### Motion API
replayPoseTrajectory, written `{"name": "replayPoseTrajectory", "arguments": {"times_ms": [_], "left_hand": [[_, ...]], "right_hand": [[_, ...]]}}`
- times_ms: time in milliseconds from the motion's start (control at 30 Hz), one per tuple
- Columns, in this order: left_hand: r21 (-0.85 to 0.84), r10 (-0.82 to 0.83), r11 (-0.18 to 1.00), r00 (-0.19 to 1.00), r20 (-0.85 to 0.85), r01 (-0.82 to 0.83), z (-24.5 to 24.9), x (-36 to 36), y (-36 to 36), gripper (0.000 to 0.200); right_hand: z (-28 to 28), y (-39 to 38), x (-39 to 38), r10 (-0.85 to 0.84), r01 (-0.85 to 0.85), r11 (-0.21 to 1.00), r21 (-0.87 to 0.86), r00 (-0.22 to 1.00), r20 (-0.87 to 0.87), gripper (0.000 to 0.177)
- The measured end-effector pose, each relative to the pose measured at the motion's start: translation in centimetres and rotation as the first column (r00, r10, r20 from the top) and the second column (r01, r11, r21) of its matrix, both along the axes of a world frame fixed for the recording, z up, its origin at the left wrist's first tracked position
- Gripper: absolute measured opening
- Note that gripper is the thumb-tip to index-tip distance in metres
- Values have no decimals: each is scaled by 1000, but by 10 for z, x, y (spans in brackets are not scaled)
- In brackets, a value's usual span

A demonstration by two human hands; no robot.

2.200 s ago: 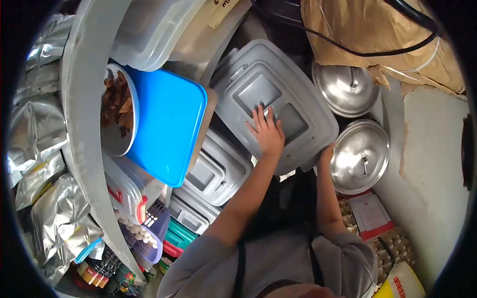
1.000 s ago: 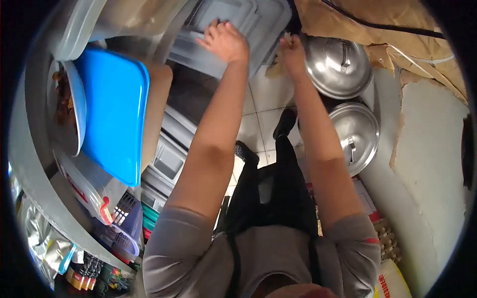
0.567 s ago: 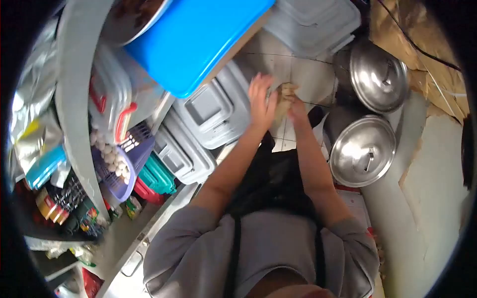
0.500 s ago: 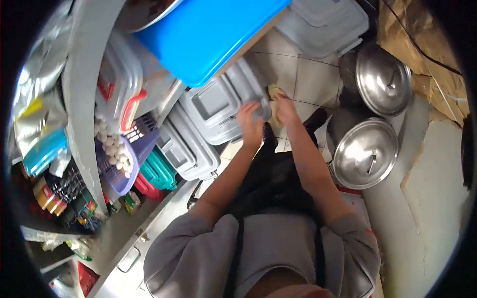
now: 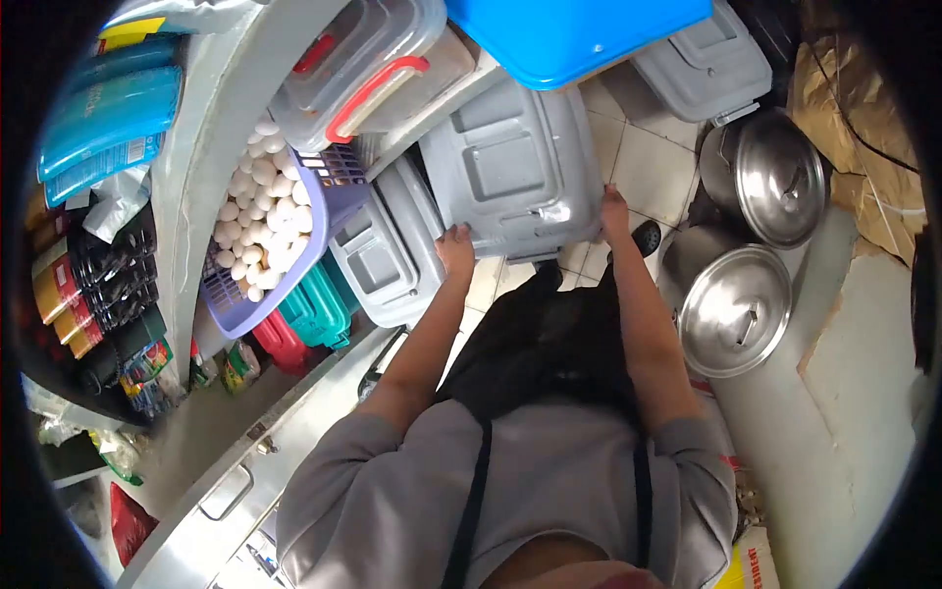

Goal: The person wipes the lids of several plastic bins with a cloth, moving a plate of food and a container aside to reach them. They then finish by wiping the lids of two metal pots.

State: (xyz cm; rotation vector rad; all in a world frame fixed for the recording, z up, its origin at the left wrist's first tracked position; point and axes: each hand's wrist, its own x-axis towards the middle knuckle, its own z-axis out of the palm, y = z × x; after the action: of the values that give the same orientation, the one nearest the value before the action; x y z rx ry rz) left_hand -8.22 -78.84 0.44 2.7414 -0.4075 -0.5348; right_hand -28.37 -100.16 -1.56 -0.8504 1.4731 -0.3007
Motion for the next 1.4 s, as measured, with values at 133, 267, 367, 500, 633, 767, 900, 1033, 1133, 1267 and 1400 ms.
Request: {"name": "replayPoseTrajectory", "arguments": {"times_ms": [133, 267, 367, 500, 633, 767, 900, 1033, 1133, 1267, 1400], "left_hand": [[-133, -11, 991, 965, -263, -25, 32, -14, -15, 43], [-145, -103, 987, 957, -271, 65, 29, -48, -26, 43], [-105, -70, 994, 820, -568, 12, 47, -67, -38, 43], [-291, -198, 955, 840, -504, 50, 14, -71, -32, 35], [-252, -131, 968, 844, -519, -4, 20, -64, -33, 33], [-232, 34, 951, 816, -577, -204, 36, -62, 0, 39], [-163, -86, 986, 714, -694, -40, 44, -43, 44, 41], [-149, -100, 987, 528, -843, -52, 59, -27, 85, 36], [-147, -67, 984, 545, -836, -104, 79, -21, 112, 35], [-123, -82, 992, 549, -832, -38, 78, -15, 155, 33], [-151, -44, 977, 549, -835, -152, 75, -15, 182, 31]], "right_hand": [[-45, -1, -39, 178, -278, 935, -218, 904, -388, 40], [-20, -29, -66, 39, -250, 823, -510, 921, -388, 41], [29, -59, -82, 64, -439, 811, -386, 723, -688, 40], [65, -98, -77, 62, -146, 846, -512, 982, -178, 37], [17, -90, -40, 392, -338, 618, -710, 915, -95, 32], [24, -27, -49, 179, -333, 359, -872, 941, -286, 28], [25, 63, -81, 199, -650, 259, -715, 760, -619, 30], [68, 31, -41, -44, -293, 427, -856, 938, -343, 28], [104, -3, 22, 91, -360, 393, -847, 931, -354, 27], [36, -1, 76, 84, -756, 397, -520, 594, -800, 28], [31, 19, 93, 170, -771, 260, -581, 629, -759, 27]]}}
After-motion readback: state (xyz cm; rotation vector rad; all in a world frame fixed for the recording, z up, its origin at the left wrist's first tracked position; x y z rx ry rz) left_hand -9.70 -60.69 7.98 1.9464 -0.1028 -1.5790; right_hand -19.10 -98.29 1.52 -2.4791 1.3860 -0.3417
